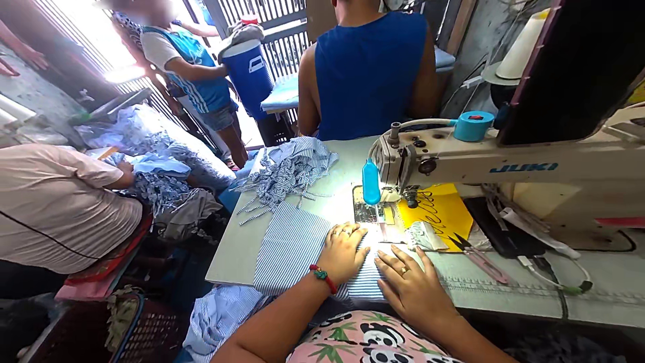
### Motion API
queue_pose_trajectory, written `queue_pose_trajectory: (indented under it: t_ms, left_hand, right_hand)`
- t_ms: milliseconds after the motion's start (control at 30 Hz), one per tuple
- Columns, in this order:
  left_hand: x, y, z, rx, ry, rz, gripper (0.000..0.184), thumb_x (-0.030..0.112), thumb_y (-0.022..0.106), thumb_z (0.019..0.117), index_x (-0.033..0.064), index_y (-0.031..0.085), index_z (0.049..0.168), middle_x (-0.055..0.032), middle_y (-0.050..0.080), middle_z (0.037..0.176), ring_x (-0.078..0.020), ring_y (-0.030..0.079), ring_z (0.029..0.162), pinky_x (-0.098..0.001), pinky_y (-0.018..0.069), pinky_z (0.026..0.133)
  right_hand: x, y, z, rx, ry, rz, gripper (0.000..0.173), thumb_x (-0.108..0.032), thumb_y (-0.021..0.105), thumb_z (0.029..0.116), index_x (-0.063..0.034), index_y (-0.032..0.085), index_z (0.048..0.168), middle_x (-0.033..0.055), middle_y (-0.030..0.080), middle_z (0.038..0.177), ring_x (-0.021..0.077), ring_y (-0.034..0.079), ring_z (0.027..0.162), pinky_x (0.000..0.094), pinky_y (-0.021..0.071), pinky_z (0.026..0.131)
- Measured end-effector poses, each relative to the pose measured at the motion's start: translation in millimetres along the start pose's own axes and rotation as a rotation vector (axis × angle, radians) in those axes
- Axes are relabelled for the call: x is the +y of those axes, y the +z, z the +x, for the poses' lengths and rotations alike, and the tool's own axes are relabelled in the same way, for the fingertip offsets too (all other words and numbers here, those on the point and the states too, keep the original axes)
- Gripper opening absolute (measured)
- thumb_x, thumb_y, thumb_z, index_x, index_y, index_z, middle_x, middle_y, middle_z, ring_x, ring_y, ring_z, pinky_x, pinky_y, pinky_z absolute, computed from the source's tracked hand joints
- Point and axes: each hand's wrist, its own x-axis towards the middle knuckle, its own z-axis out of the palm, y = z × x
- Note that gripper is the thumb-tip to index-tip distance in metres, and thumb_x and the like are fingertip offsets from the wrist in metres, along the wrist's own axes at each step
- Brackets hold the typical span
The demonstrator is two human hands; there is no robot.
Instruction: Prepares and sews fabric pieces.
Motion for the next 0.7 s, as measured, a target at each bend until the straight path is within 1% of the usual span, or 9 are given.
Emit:
queue_pose_trajectory:
  t_ms: [100, 167, 267, 367, 500, 700]
  left_hand:
    - [0.1, 4.8, -2.4, -0.033, -0.007, -0.005, 0.05, 0.041, 0.041, 0.1079, 0.0202, 0.052, 0.152, -0.0058, 0.047, 0.158, -0.0265, 0.036, 0.151, -0.0515, 0.0208, 0.125]
    - [-2.5, 5.9, -2.3, -0.02, -0.006, -0.008, 0.049, 0.04, 0.041, 0.1078, 0.0203, 0.052, 0.152, -0.0049, 0.047, 0.158, -0.0255, 0.035, 0.152, -0.0509, 0.0206, 0.125]
    - [-3.2, 7.5, -3.5, 0.018, 0.008, -0.019, 0.048, 0.04, 0.044, 0.107, 0.0191, 0.055, 0.149, -0.0052, 0.05, 0.157, -0.0261, 0.038, 0.15, -0.0514, 0.0226, 0.125]
    - [-1.6, 3.9, -3.1, -0.008, 0.004, -0.023, 0.049, 0.04, 0.043, 0.1072, 0.0186, 0.054, 0.15, -0.0053, 0.049, 0.157, -0.0255, 0.037, 0.151, -0.0501, 0.0202, 0.126]
    - [-1.0, 2.6, -3.9, -0.036, -0.008, -0.017, 0.049, 0.041, 0.042, 0.1076, 0.0197, 0.052, 0.151, -0.0051, 0.047, 0.159, -0.0254, 0.035, 0.152, -0.05, 0.0192, 0.126]
    - [-1.7, 2.9, -3.0, -0.023, 0.002, -0.011, 0.05, 0.041, 0.041, 0.1077, 0.0189, 0.053, 0.151, -0.0056, 0.048, 0.158, -0.0252, 0.036, 0.151, -0.0496, 0.0192, 0.126]
  right_hand:
    - [-2.0, -3.3, -5.3, -0.047, 0.006, 0.019, 0.055, -0.043, 0.032, 0.1045, -0.0136, 0.072, 0.129, 0.0047, 0.067, 0.139, 0.0362, 0.054, 0.138, 0.0744, 0.0269, 0.113]
    - [-2.4, -2.6, -3.8, -0.04, 0.002, 0.013, 0.056, -0.043, 0.031, 0.1046, -0.0135, 0.073, 0.128, 0.0044, 0.067, 0.139, 0.0357, 0.054, 0.138, 0.0742, 0.0272, 0.113]
    - [-2.3, -0.1, -5.0, -0.006, 0.0, 0.006, 0.055, -0.044, 0.032, 0.1039, -0.0145, 0.074, 0.126, 0.0041, 0.068, 0.137, 0.0356, 0.056, 0.136, 0.0745, 0.0286, 0.112]
    - [-0.6, 2.3, -5.5, 0.025, -0.012, -0.004, 0.056, -0.044, 0.031, 0.104, -0.0148, 0.074, 0.126, 0.0044, 0.069, 0.136, 0.0359, 0.057, 0.135, 0.0741, 0.0299, 0.111]
    - [-1.3, 1.5, -6.4, 0.005, -0.009, -0.007, 0.056, -0.043, 0.031, 0.1039, -0.0148, 0.074, 0.126, 0.0038, 0.068, 0.136, 0.0353, 0.056, 0.136, 0.0737, 0.0289, 0.112]
    - [-0.6, 1.5, -4.6, 0.008, -0.011, -0.012, 0.056, -0.043, 0.031, 0.1033, -0.0147, 0.074, 0.125, 0.0035, 0.068, 0.137, 0.0352, 0.056, 0.136, 0.0733, 0.0296, 0.112]
